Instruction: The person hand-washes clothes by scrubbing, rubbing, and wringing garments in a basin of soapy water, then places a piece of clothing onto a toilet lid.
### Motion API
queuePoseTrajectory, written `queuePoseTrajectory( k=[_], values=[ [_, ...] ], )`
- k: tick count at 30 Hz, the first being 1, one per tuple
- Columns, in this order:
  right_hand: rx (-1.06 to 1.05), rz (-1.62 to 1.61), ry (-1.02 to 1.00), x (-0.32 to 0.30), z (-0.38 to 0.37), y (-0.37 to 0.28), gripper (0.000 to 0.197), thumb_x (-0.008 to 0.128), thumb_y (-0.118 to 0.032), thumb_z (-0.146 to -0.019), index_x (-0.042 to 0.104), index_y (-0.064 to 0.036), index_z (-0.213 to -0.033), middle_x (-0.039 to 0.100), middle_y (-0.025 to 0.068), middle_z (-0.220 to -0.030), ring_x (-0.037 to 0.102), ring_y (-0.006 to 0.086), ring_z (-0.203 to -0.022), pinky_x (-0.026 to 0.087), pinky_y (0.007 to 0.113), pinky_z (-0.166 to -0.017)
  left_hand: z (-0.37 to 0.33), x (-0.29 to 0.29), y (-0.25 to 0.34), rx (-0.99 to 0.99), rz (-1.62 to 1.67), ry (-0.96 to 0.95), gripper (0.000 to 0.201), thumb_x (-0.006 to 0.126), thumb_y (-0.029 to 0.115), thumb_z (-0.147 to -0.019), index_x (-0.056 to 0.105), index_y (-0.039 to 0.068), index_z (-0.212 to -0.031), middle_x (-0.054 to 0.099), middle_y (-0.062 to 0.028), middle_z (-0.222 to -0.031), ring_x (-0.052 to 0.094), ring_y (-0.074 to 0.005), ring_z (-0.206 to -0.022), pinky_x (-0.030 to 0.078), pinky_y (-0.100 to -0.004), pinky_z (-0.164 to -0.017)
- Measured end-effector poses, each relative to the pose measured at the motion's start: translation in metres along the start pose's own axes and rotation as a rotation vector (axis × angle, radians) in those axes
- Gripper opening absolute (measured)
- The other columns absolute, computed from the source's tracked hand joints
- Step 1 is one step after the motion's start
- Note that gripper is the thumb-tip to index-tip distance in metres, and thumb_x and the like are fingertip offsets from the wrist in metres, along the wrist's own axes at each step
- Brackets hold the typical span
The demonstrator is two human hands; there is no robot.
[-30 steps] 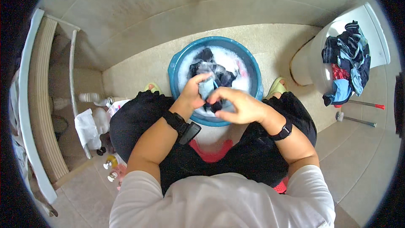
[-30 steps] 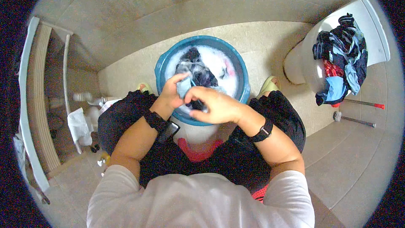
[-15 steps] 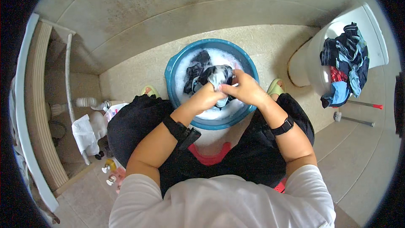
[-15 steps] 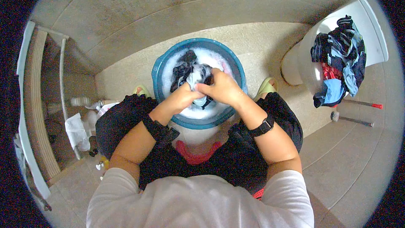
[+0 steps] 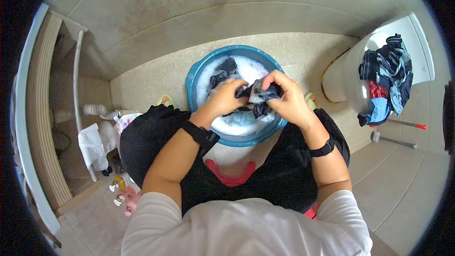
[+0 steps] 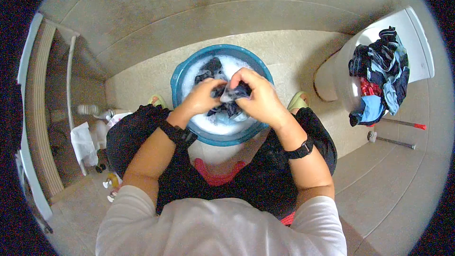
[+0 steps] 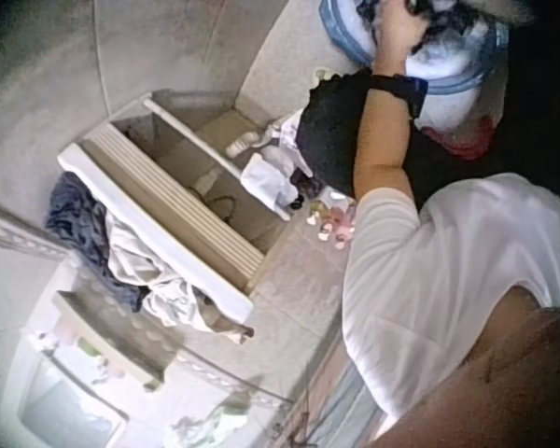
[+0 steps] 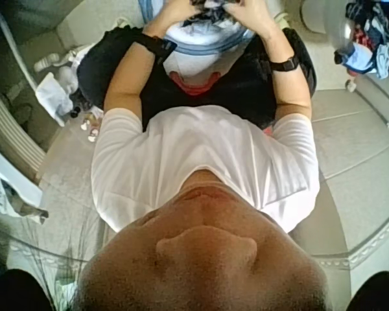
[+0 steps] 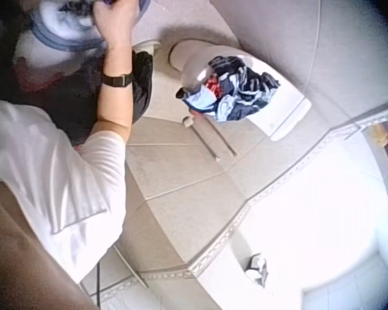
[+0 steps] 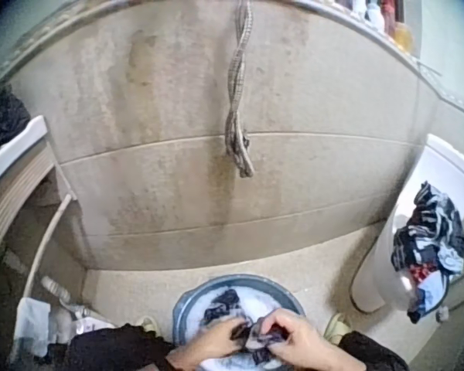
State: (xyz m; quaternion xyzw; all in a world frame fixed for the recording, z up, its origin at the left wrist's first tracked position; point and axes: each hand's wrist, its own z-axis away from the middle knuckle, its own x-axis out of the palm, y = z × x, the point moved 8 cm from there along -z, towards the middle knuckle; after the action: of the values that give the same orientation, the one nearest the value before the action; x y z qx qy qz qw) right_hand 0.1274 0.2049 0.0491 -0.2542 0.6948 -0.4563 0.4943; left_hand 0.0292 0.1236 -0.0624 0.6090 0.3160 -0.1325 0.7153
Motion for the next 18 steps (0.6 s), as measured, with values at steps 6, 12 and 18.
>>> queuePoseTrajectory(
  k=[6, 12, 18],
  values=[
    [0.077, 0.093, 0.218, -0.031, -0.002, -0.003, 0.024, 0.055, 0.006, -0.061, 0.051, -0.0047, -0.081, 0.052, 0.0094, -0.086, 0.053, 0.0248, -0.084, 0.044, 0.030, -0.072, 0.000, 0.012, 0.020, -0.045, 0.433, -0.197, 0.052, 0.071, 0.027, -0.064, 0.057, 0.007, -0.110, 0.061, -0.0163, -0.098, 0.058, -0.0330, -0.092, 0.044, -0.0355, -0.084],
    [-0.088, 0.238, 0.361, -0.049, 0.000, -0.020, 0.020, 0.052, 0.005, -0.062, 0.048, -0.0047, -0.078, 0.054, 0.0134, -0.094, 0.054, 0.0299, -0.092, 0.044, 0.037, -0.073, 0.006, -0.005, 0.015, -0.071, -0.078, 0.187, 0.032, 0.054, 0.017, -0.077, 0.058, 0.007, -0.107, 0.061, -0.0207, -0.081, 0.059, -0.0378, -0.076, 0.047, -0.0443, -0.071],
    [0.319, 0.452, 0.213, -0.065, 0.003, 0.035, 0.014, 0.052, -0.001, -0.069, 0.047, -0.0027, -0.083, 0.057, 0.0202, -0.076, 0.057, 0.0378, -0.076, 0.044, 0.041, -0.068, 0.005, -0.054, 0.015, -0.137, -0.206, 0.288, 0.031, 0.046, 0.009, -0.080, 0.057, 0.004, -0.108, 0.061, -0.0211, -0.086, 0.060, -0.0341, -0.075, 0.047, -0.0408, -0.071]
  ],
)
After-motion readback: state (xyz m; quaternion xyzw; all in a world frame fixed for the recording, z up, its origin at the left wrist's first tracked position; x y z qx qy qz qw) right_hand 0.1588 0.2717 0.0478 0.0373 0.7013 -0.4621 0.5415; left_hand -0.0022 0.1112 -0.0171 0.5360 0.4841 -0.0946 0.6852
